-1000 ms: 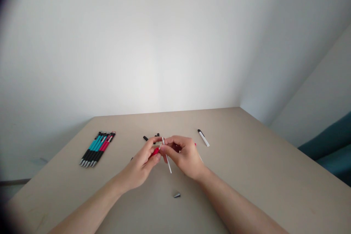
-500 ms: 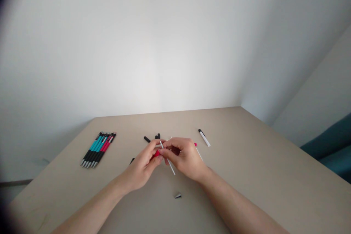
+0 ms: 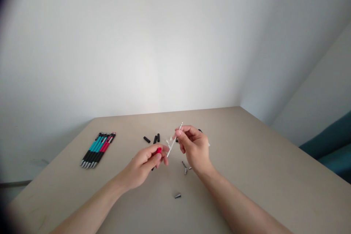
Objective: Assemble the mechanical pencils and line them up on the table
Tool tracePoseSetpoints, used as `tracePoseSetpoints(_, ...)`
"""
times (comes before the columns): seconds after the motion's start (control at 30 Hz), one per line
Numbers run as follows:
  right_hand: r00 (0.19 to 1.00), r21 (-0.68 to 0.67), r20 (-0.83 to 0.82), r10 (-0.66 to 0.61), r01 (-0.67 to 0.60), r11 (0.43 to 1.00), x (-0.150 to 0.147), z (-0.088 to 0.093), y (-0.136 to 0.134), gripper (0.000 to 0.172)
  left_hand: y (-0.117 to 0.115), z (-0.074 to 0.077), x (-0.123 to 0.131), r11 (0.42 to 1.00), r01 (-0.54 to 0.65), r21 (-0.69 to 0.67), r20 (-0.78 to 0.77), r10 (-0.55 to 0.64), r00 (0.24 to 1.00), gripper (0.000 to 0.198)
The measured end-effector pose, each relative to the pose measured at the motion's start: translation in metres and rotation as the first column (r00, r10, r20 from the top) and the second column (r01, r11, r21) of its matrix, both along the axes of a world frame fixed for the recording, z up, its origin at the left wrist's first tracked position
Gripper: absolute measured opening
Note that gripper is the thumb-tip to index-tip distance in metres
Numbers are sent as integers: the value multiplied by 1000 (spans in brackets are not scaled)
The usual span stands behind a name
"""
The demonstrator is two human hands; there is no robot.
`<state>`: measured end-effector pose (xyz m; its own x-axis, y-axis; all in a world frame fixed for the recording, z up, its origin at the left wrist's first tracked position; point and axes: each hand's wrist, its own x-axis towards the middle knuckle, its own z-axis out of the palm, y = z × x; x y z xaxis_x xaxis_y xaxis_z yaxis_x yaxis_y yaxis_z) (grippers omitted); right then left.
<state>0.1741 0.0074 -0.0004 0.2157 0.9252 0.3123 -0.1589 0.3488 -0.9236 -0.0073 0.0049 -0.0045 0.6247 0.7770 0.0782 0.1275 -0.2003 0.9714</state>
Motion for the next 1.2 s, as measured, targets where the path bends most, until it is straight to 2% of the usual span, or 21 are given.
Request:
tracePoseSetpoints(0.07,996,16,-90,-17,19,1000,0,0,1,23,-2,0,2,998,50,-38,-30,-52,998,33)
tracePoseSetpoints(0.17,991,30,-130,-15,19,999,-1,1,1,22,-5,0,4,993,91,-79,-48,-95,994,33)
tracePoseSetpoints(0.37,998,3,-43,35,-35,999,-7,0,-4,22,-5,0,6,989,103,-105,2,-104,995,31)
tracePoseSetpoints(0.43,993,-21,13,120,-120,993,-8,0,-7,21,-3,-1,6,989,103,-110,42,-99,994,30)
tracePoseSetpoints(0.53,946,-69,113,304,-298,952,-10,0,-10,21,-1,-2,6,989,96,-109,99,-85,991,25)
tracePoseSetpoints(0.6,917,-78,176,358,-349,934,-10,0,-11,21,-1,-3,6,990,90,-111,118,-77,990,24)
tracePoseSetpoints(0.87,922,-37,213,322,-322,946,-8,0,-9,19,-3,-1,8,982,108,-157,189,-77,979,22)
tracePoseSetpoints(1.03,916,-135,108,387,-372,918,-6,-3,-6,19,-4,0,9,958,147,-246,258,-82,963,25)
tracePoseSetpoints(1.2,907,-123,164,388,-372,920,-6,-1,-6,21,-3,-3,10,957,149,-247,262,-82,962,24)
